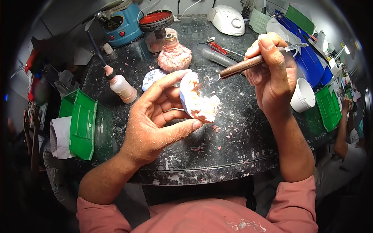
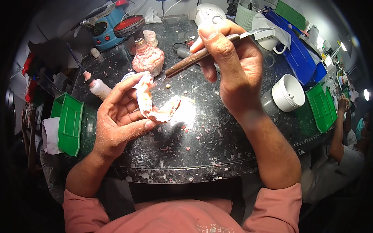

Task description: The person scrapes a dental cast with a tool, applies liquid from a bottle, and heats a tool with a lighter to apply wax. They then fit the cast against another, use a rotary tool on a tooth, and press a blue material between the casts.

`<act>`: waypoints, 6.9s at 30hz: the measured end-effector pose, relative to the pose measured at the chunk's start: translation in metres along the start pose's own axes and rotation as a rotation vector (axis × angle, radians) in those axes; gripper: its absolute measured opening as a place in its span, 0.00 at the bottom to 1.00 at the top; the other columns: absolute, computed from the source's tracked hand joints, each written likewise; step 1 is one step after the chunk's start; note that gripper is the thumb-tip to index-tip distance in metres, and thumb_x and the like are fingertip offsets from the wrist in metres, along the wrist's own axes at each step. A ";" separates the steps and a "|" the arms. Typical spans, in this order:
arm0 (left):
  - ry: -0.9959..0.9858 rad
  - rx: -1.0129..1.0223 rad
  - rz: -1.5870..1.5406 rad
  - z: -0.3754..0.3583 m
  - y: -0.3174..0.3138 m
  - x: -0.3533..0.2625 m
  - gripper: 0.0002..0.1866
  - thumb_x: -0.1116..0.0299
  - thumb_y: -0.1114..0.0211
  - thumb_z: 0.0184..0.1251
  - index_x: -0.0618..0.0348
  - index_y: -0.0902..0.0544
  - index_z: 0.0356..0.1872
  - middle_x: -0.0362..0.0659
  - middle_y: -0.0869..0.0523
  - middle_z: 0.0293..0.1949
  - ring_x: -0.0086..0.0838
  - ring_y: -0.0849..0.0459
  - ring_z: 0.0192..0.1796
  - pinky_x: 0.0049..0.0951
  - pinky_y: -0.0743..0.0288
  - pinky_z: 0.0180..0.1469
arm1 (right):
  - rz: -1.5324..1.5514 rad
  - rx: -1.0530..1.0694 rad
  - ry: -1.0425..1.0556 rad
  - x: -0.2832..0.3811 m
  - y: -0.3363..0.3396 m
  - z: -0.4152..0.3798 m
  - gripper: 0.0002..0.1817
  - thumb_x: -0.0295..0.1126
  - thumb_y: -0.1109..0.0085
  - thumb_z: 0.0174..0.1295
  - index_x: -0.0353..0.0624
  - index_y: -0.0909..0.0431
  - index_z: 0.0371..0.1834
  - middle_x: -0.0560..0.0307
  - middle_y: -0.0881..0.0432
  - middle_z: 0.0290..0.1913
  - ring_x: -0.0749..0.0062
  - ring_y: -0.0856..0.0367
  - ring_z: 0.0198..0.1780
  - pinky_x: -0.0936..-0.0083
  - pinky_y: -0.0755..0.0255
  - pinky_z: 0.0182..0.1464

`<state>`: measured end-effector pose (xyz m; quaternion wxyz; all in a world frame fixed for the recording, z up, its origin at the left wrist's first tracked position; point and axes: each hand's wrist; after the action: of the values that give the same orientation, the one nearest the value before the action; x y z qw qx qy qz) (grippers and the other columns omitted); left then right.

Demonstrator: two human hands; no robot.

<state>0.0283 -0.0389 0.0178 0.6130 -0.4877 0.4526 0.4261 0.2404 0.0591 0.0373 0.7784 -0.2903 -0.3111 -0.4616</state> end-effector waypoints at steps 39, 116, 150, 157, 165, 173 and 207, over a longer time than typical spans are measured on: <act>-0.027 0.011 -0.007 0.000 0.000 0.000 0.39 0.83 0.28 0.52 0.67 0.36 0.67 0.47 0.21 0.49 0.32 0.16 0.52 0.29 0.21 0.57 | 0.034 -0.055 0.021 -0.002 -0.001 0.001 0.11 0.34 0.47 0.69 0.40 0.24 0.32 0.57 0.19 0.30 0.85 0.31 0.21 0.87 0.38 0.23; 0.135 0.054 -0.437 -0.008 -0.004 -0.009 0.41 0.76 0.34 0.49 0.66 0.45 0.66 0.55 0.27 0.57 0.41 0.25 0.63 0.38 0.26 0.62 | -0.663 0.452 0.502 0.001 -0.041 -0.023 0.14 0.36 0.28 0.53 0.48 0.27 0.30 0.55 0.15 0.40 0.57 0.21 0.50 0.61 0.26 0.54; -0.042 0.075 -0.419 -0.010 -0.005 -0.014 0.44 0.70 0.36 0.51 0.60 0.47 0.72 0.51 0.28 0.62 0.43 0.29 0.66 0.46 0.36 0.70 | -0.762 0.469 0.622 0.017 -0.046 -0.030 0.20 0.23 0.24 0.42 0.51 0.31 0.24 0.56 0.16 0.48 0.59 0.21 0.55 0.62 0.24 0.58; -0.083 0.048 -0.396 -0.011 -0.007 -0.013 0.39 0.63 0.41 0.61 0.64 0.46 0.71 0.52 0.39 0.70 0.40 0.35 0.70 0.44 0.40 0.72 | -0.722 0.455 0.584 0.015 -0.043 -0.031 0.21 0.25 0.23 0.43 0.51 0.31 0.31 0.53 0.16 0.49 0.57 0.20 0.55 0.61 0.24 0.57; -0.071 0.079 -0.440 -0.010 -0.003 -0.007 0.34 0.64 0.44 0.67 0.63 0.45 0.71 0.53 0.33 0.66 0.42 0.33 0.69 0.46 0.39 0.71 | -0.746 0.418 0.611 0.010 -0.045 -0.030 0.20 0.27 0.24 0.46 0.49 0.32 0.32 0.52 0.15 0.47 0.56 0.20 0.54 0.60 0.23 0.56; -0.096 0.077 -0.462 -0.009 -0.003 -0.006 0.32 0.68 0.43 0.68 0.62 0.45 0.70 0.52 0.31 0.63 0.40 0.31 0.68 0.44 0.37 0.70 | -0.760 0.435 0.602 0.012 -0.045 -0.027 0.16 0.27 0.24 0.45 0.48 0.28 0.25 0.52 0.14 0.48 0.57 0.21 0.55 0.61 0.24 0.57; -0.107 0.129 -0.453 -0.007 0.006 0.000 0.30 0.73 0.42 0.71 0.59 0.45 0.69 0.52 0.24 0.59 0.30 0.21 0.58 0.32 0.22 0.58 | -0.619 0.415 0.491 0.004 -0.042 -0.028 0.19 0.27 0.24 0.46 0.52 0.32 0.21 0.55 0.13 0.47 0.58 0.20 0.54 0.67 0.26 0.54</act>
<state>0.0212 -0.0450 0.0153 0.7458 -0.5134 0.3250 0.2730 0.2104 0.0188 0.0293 0.6961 0.0970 -0.2754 -0.6559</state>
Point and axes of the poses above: each hand's wrist, its own z-axis towards the middle knuckle, its own y-axis out of the back of the hand, x = y × z
